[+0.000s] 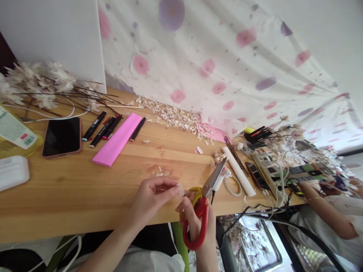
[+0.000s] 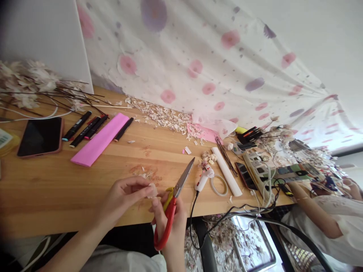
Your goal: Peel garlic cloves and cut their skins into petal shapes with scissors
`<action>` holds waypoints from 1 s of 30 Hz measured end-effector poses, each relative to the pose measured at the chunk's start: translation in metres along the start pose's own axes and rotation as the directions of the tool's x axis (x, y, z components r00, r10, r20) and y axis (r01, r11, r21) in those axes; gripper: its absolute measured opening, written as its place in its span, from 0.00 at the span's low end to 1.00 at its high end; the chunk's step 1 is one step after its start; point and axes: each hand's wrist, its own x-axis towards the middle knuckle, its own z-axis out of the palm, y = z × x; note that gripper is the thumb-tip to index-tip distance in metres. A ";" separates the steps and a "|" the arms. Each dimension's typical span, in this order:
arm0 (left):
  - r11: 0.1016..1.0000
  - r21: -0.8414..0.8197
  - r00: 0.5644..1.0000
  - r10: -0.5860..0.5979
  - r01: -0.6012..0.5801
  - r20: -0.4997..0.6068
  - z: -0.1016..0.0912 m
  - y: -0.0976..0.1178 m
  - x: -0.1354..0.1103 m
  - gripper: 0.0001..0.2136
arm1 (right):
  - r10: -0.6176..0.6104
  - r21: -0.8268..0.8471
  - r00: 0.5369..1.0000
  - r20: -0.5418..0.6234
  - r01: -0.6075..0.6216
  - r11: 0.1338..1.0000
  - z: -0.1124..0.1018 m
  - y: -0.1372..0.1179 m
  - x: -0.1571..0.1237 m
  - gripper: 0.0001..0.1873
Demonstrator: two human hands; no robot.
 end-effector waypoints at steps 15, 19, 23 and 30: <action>0.999 -0.021 0.875 -0.016 0.030 0.484 -0.024 -0.001 -0.005 0.21 | 0.172 0.390 0.931 0.323 -0.297 0.872 -0.006 0.001 0.008 0.16; 0.997 -0.042 0.847 -0.028 0.060 0.531 -0.022 0.003 -0.007 0.16 | 0.199 0.396 0.851 0.486 -0.417 0.818 -0.011 0.000 0.014 0.13; 0.998 -0.059 0.868 0.006 0.027 0.496 -0.019 0.003 -0.009 0.07 | 0.210 0.419 0.770 0.603 -0.529 0.738 -0.009 0.000 0.019 0.12; 0.994 0.011 0.936 0.096 -0.106 0.339 -0.017 0.002 -0.013 0.07 | 0.228 0.431 0.744 0.628 -0.577 0.693 -0.005 -0.004 0.020 0.19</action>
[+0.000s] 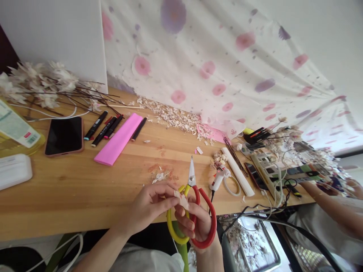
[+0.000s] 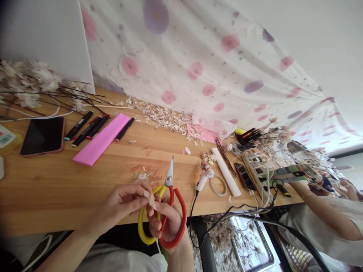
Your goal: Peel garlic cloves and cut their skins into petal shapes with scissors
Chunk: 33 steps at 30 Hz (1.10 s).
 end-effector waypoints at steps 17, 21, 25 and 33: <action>0.982 -0.182 0.955 -0.001 -0.056 -0.295 0.004 0.018 -0.007 0.09 | -0.121 -0.890 0.986 0.115 0.156 0.429 -0.028 0.030 -0.031 0.44; 0.991 -0.129 0.945 -0.009 -0.035 -0.327 0.008 0.018 -0.007 0.09 | -0.278 -0.924 0.934 0.224 0.295 0.245 -0.026 0.039 -0.042 0.46; 0.994 -0.107 0.953 -0.034 0.002 -0.302 0.007 0.018 -0.008 0.08 | -0.430 -0.924 0.872 0.235 0.338 0.181 -0.028 0.049 -0.046 0.45; 0.996 -0.086 0.961 -0.048 0.025 -0.273 0.000 0.016 -0.008 0.07 | -0.386 -0.937 0.909 0.154 0.258 0.236 -0.013 0.038 -0.049 0.45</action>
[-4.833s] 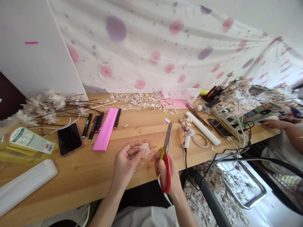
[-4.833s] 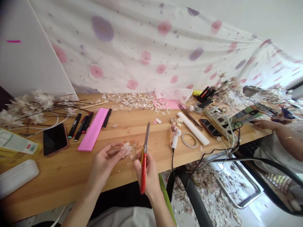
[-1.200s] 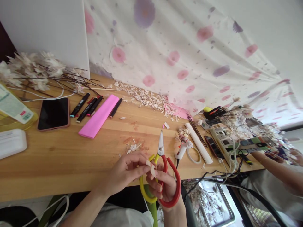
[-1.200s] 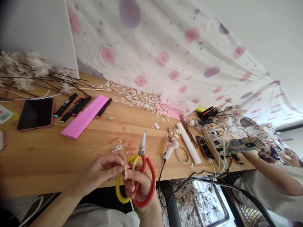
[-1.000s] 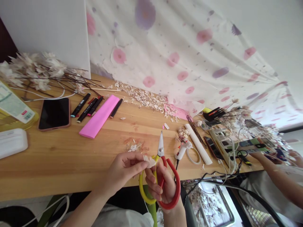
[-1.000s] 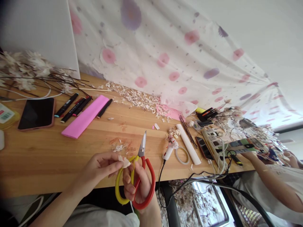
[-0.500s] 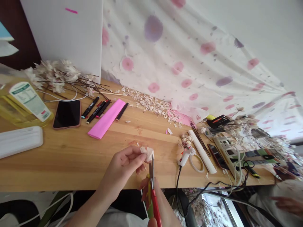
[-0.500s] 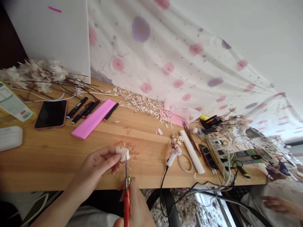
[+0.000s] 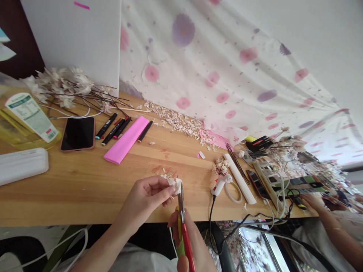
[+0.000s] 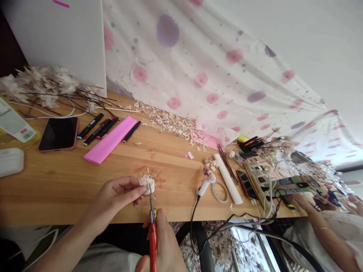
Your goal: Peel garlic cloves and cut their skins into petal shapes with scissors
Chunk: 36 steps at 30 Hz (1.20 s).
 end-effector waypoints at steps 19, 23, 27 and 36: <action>0.998 0.037 0.997 -0.049 0.047 0.055 -0.010 0.003 0.009 0.05 | -0.007 -0.112 1.000 0.004 0.007 0.994 -0.004 0.019 0.011 0.46; 0.992 0.079 0.993 -0.101 0.096 0.066 -0.009 0.006 0.011 0.07 | 0.103 -0.061 0.994 0.042 -0.100 0.993 -0.010 0.005 0.012 0.47; 0.987 0.117 0.990 -0.117 0.108 0.077 -0.008 0.010 0.014 0.06 | 0.179 -0.003 0.981 0.074 -0.179 0.984 -0.016 -0.005 0.013 0.46; 0.982 0.146 0.985 -0.138 0.121 0.106 -0.011 0.009 0.018 0.07 | 0.282 -0.064 0.957 0.060 -0.279 0.958 -0.023 -0.003 0.015 0.42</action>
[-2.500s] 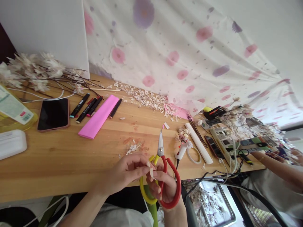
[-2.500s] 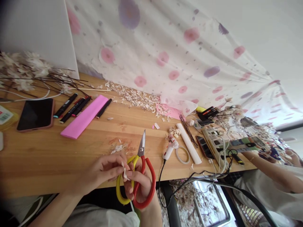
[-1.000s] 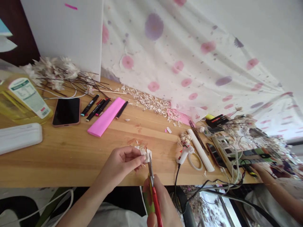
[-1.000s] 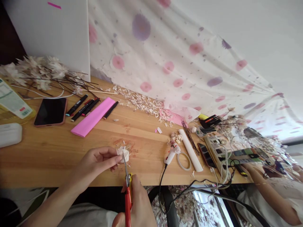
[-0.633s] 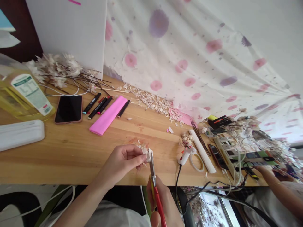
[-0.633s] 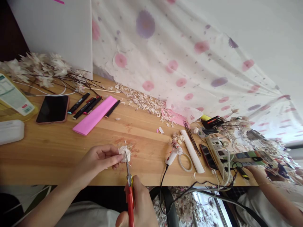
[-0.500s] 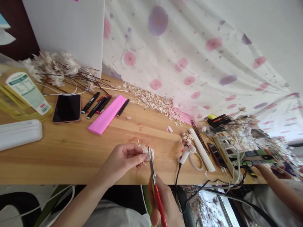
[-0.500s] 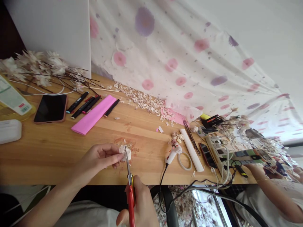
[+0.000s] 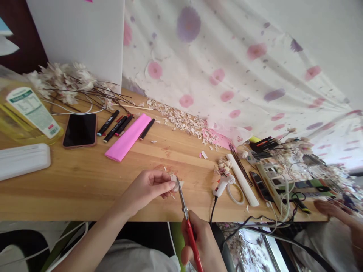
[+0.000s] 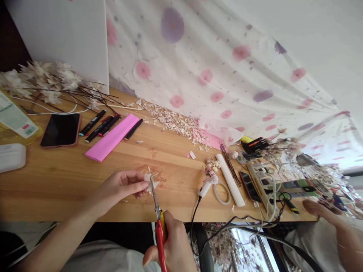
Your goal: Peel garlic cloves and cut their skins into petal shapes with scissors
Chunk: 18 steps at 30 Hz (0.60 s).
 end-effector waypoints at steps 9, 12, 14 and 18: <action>0.999 0.001 0.999 0.037 -0.037 0.020 -0.005 -0.007 0.003 0.07 | -0.204 -0.090 0.977 -0.069 0.197 0.976 0.002 0.011 -0.006 0.41; 0.997 0.071 0.999 0.026 -0.029 0.041 -0.004 -0.005 0.001 0.06 | -0.252 -0.142 0.965 -0.075 0.240 0.960 0.002 0.012 -0.012 0.40; 0.994 0.104 0.998 0.018 -0.023 0.052 -0.003 -0.004 0.001 0.05 | -0.247 -0.148 0.967 -0.063 0.236 0.960 0.001 0.011 -0.014 0.41; 0.990 0.135 0.998 0.025 -0.033 0.064 0.000 -0.004 0.001 0.06 | -0.215 -0.130 0.973 -0.080 0.203 0.970 0.002 0.019 -0.011 0.42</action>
